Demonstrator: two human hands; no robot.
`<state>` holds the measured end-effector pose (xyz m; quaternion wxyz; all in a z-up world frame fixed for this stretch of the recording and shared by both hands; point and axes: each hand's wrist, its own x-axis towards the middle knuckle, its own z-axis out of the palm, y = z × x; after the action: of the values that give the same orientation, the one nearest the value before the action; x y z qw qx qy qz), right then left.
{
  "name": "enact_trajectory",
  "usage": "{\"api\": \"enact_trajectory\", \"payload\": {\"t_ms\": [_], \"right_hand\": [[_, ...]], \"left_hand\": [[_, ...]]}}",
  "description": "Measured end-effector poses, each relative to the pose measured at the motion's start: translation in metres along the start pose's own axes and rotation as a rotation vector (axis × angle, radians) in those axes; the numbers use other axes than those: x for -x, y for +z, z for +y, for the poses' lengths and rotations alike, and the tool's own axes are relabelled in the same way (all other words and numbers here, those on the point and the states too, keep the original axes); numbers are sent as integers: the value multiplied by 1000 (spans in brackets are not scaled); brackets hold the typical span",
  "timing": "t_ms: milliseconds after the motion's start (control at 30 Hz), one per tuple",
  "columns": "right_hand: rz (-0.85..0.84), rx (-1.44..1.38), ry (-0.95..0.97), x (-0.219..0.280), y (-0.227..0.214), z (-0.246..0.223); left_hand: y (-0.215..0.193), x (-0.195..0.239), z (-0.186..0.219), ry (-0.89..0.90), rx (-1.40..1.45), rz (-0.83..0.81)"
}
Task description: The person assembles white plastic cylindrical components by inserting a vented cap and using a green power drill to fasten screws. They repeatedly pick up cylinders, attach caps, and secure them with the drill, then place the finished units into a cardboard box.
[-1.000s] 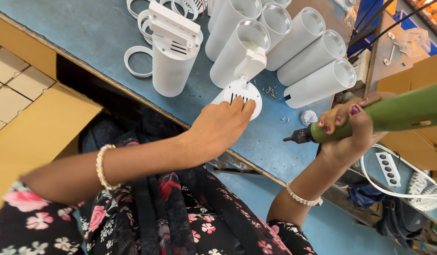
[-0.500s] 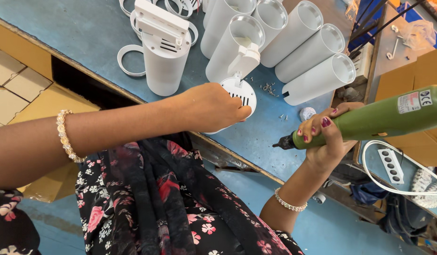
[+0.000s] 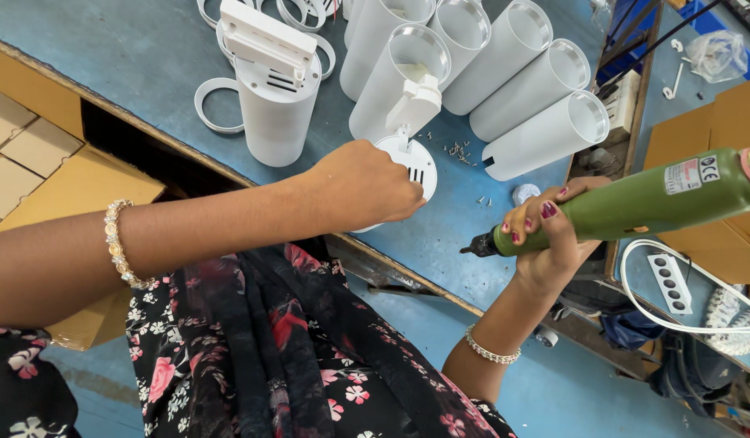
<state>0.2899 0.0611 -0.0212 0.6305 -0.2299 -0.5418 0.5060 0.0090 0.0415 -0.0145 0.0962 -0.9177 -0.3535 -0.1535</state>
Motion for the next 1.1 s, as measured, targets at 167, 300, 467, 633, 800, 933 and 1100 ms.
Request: {"api": "enact_trajectory", "payload": {"t_ms": [167, 300, 467, 633, 800, 933, 1100], "right_hand": [[-17, 8, 9, -1, -2, 2], [-27, 26, 8, 0, -3, 6], [-42, 23, 13, 1, -4, 10], [-48, 29, 27, 2, -5, 12], [-42, 16, 28, 2, -4, 13], [-30, 17, 24, 3, -3, 13], [-29, 17, 17, 3, -5, 14]], "left_hand": [[-18, 0, -2, -141, 234, -106], [-30, -4, -19, -43, 389, -139], [-26, -2, -28, -10, 474, -189], [-12, 4, -14, 42, 345, -2], [-4, 6, -5, 100, 120, 67], [-4, 5, -4, 48, 143, 2], [0, -5, -2, -60, 177, -35]]}}
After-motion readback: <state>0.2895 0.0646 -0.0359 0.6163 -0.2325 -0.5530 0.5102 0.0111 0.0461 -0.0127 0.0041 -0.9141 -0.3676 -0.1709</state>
